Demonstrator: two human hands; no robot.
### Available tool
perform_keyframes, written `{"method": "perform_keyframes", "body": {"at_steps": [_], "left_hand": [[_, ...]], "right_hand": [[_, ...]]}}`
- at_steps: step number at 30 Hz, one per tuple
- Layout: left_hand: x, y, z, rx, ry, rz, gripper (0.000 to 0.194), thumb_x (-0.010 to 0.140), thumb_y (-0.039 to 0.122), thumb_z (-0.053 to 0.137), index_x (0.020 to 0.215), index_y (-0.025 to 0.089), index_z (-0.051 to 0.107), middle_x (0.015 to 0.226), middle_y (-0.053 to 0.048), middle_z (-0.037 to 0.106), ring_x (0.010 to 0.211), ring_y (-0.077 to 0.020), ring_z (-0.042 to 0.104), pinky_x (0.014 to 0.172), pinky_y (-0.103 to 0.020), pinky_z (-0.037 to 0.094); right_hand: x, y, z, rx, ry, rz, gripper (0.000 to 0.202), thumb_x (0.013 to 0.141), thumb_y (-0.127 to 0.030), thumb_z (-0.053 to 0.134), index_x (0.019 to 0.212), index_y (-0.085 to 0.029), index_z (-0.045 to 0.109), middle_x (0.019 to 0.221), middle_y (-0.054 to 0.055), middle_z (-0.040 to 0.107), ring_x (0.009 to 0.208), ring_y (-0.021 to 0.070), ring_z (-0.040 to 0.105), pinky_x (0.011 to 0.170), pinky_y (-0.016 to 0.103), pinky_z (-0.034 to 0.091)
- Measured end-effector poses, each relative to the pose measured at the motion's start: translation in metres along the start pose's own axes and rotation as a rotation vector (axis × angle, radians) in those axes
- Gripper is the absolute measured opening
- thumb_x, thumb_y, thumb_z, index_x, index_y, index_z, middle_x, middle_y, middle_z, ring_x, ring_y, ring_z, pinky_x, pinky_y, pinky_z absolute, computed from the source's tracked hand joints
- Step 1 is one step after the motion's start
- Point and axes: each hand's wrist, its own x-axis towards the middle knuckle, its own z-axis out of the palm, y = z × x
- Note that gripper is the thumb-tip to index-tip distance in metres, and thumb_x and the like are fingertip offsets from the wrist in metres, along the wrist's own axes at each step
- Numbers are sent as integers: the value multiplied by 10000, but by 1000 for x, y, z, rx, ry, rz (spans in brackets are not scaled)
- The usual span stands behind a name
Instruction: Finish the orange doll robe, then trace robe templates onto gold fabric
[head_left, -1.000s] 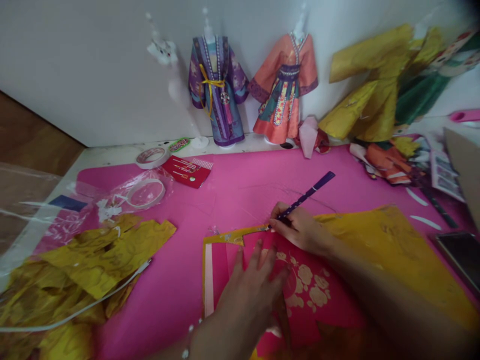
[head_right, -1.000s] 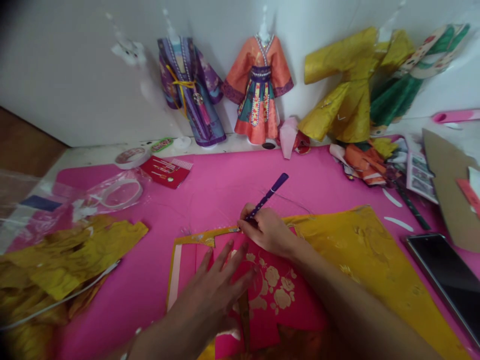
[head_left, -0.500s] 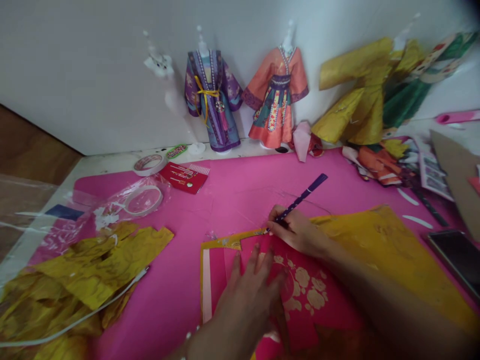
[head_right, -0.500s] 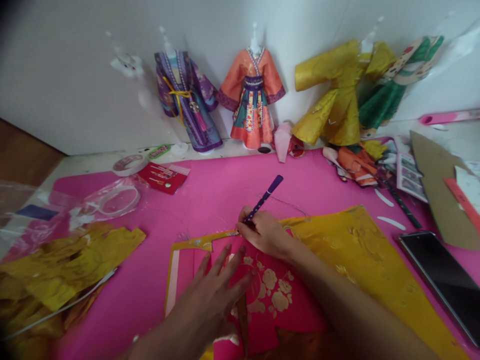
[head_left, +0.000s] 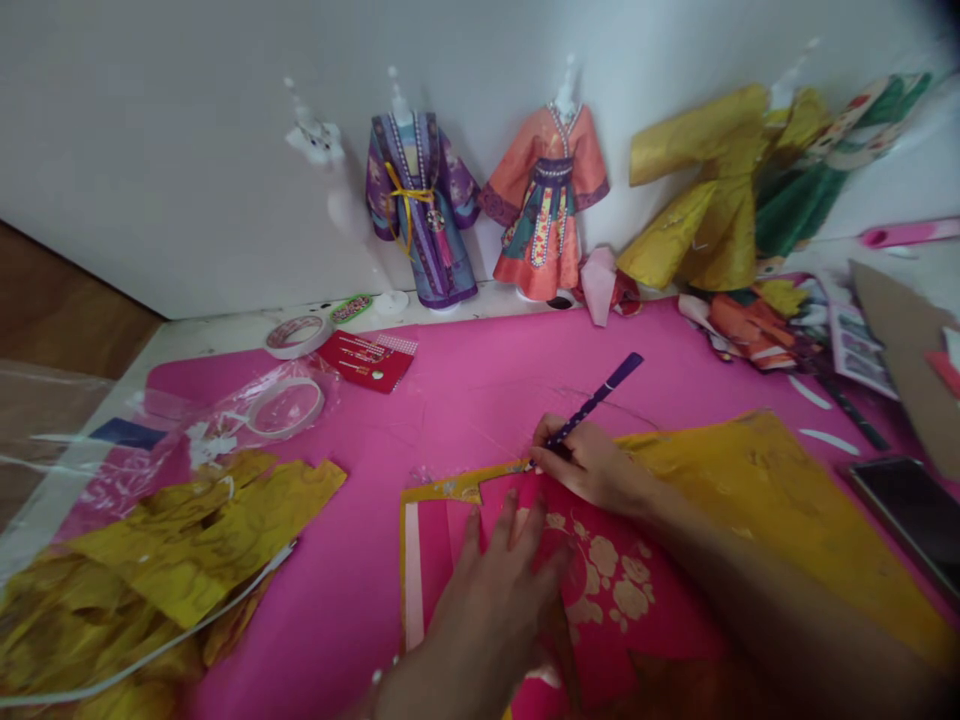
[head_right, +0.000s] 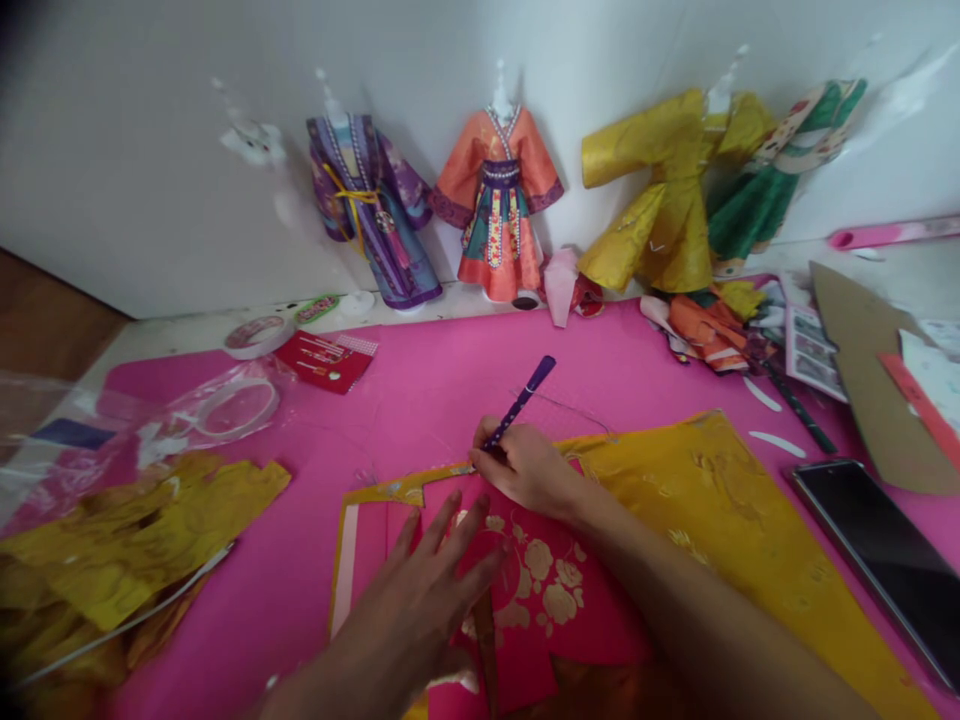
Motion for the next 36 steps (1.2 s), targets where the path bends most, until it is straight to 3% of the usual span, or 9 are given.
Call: {"method": "perform_keyframes", "body": {"at_steps": [2, 6, 12, 17, 23, 31, 36], "left_hand": [[0, 0, 1, 0, 19, 4, 795, 788, 582, 740, 1472, 294, 455, 1607, -183, 315, 1484, -432, 226, 1121, -706, 274], [2, 0, 5, -9, 6, -7, 953, 666, 637, 810, 1482, 307, 445, 1612, -180, 303, 1476, -461, 226, 1110, -723, 276], [3, -1, 12, -24, 33, -15, 1002, 644, 692, 791, 1499, 324, 420, 1628, -162, 274, 1489, -461, 176, 1117, -733, 243], [5, -2, 7, -37, -4, -20, 1017, 645, 600, 844, 1515, 336, 388, 1632, -160, 262, 1490, -453, 184, 1117, -737, 233], [6, -2, 11, -40, 42, -13, 1053, 608, 655, 837, 1507, 319, 404, 1624, -177, 275, 1489, -462, 175, 1107, -740, 247], [6, -1, 8, -27, -15, -16, 1087, 598, 620, 861, 1521, 324, 369, 1636, -176, 243, 1486, -470, 182, 1113, -752, 217], [5, -2, 18, -17, 14, -18, 950, 715, 636, 775, 1516, 312, 381, 1643, -178, 218, 1498, -455, 151, 1121, -733, 236]], "right_hand": [[0, 0, -1, -1, -1, 0, 113, 899, -273, 478, 826, -198, 519, 674, 16, 597, 600, 148, 532, 568, 264, 367], [-1, -1, -2, 30, 4, 21, 121, 899, -274, 476, 809, -202, 511, 645, 0, 573, 572, 137, 513, 550, 254, 362], [-1, -2, -2, 16, -8, 29, 107, 896, -266, 482, 809, -205, 499, 628, -12, 553, 554, 130, 493, 534, 247, 347], [-1, -1, -1, 8, 1, 10, 109, 894, -272, 478, 816, -202, 507, 635, -8, 557, 562, 132, 498, 537, 249, 350], [0, -1, -1, -6, -10, 22, 114, 895, -279, 475, 822, -199, 511, 632, -7, 553, 559, 134, 495, 536, 250, 344], [-1, -3, -3, 25, 23, 9, 109, 889, -252, 482, 790, -209, 493, 620, -16, 546, 552, 129, 486, 533, 244, 337], [-2, -3, -4, 39, 36, 24, 111, 876, -251, 492, 773, -208, 494, 618, -15, 542, 555, 128, 482, 536, 246, 337]]}}
